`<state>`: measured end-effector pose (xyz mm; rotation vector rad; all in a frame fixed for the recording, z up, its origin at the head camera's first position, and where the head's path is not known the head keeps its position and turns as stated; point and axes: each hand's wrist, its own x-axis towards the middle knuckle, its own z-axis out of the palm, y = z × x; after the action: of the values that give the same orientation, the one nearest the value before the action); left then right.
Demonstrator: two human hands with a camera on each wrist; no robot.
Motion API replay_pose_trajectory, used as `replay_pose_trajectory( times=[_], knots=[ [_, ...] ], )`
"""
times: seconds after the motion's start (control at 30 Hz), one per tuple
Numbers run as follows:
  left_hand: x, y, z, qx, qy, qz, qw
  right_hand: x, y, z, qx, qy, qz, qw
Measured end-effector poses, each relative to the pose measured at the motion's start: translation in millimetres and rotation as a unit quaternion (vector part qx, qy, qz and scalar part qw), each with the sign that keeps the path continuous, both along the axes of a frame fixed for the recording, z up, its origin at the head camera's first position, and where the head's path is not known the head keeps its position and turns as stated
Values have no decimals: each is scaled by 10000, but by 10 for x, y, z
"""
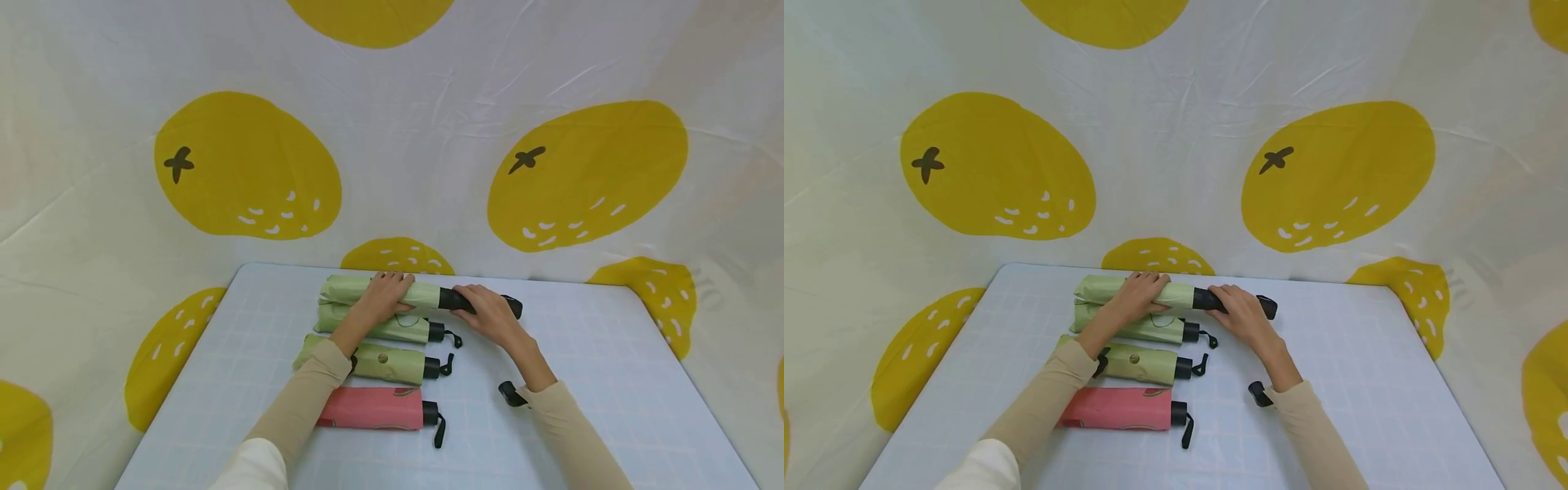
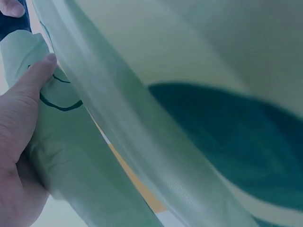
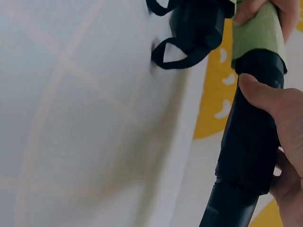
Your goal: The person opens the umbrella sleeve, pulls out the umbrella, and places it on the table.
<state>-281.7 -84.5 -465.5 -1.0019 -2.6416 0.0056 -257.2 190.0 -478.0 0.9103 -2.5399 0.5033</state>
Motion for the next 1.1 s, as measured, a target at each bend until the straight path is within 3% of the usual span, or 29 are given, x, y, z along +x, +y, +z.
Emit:
replay_pose_trajectory(
  times=[0.3,0.5,0.7,1.1],
  knots=[
    [-42,-30,-25,-338,-346,305,9984,-8,195,-31,-39,-10,-76,10000],
    [-58,-62,-11,-227,-364,310,9986,-16,337,-66,-35,96,-106,9999],
    [-82,-68,31,-103,-725,343,9967,-11,484,-103,58,66,-251,9996],
    [-175,-11,43,108,-1073,499,9929,3,797,-143,37,247,-395,9989]
  ],
)
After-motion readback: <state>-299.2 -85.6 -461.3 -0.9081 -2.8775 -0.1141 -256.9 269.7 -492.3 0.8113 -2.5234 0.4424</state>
